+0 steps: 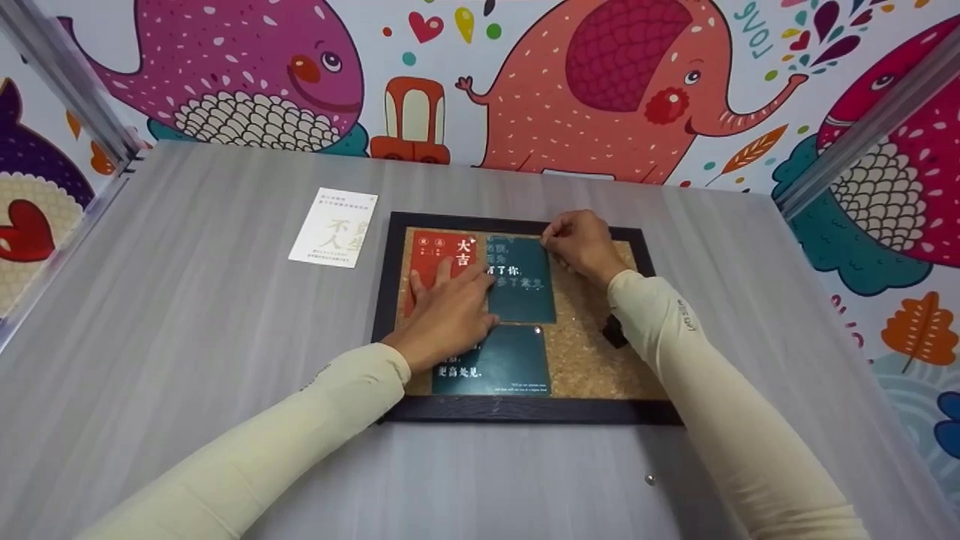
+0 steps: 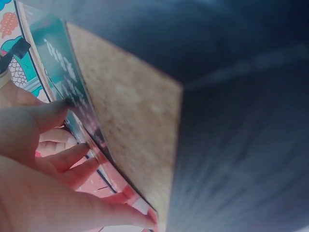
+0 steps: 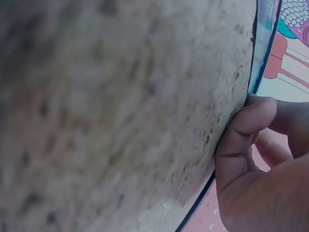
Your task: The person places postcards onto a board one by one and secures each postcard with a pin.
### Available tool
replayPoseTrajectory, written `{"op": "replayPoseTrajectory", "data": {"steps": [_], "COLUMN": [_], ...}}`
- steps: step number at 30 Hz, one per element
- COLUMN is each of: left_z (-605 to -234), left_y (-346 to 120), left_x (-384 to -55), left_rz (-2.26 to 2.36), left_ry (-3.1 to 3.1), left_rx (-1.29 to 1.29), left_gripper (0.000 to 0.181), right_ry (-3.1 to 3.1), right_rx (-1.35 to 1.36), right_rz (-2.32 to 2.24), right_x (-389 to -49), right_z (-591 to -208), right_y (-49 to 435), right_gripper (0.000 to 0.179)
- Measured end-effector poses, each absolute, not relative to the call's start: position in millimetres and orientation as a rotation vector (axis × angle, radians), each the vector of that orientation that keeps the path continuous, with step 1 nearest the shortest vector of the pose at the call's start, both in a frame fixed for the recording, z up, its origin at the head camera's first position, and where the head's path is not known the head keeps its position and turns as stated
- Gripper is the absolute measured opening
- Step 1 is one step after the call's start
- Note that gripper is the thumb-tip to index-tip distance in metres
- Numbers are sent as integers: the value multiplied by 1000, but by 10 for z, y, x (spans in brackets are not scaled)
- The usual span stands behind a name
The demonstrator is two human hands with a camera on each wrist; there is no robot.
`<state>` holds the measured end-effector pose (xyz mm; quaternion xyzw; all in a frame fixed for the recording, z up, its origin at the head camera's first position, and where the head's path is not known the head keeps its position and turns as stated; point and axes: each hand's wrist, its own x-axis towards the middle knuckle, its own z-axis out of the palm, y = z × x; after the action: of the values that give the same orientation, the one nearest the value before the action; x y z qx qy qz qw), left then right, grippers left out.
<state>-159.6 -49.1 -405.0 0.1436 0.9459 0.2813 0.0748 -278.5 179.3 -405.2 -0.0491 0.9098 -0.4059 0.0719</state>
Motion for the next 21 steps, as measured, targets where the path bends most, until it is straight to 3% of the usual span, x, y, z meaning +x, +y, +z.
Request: {"op": "replayPoseTrajectory", "data": {"steps": [7, 12, 21], "left_z": [-4049, -4048, -4051], "left_y": [-505, -521, -496], "left_x": [-1591, -1588, -1599], "left_rz": [848, 840, 838], "left_ry": [2827, 2822, 2837], "left_rx": [438, 421, 439], "left_gripper": [60, 61, 58], "right_ry": [2871, 2934, 2944], "right_rx": [-251, -351, -284], "right_rz": [-985, -830, -844], "right_x": [-2736, -2607, -2339], "right_z": [-4055, -4050, -3980], "right_y": [1759, 1793, 2154], "right_gripper": [11, 21, 30]}}
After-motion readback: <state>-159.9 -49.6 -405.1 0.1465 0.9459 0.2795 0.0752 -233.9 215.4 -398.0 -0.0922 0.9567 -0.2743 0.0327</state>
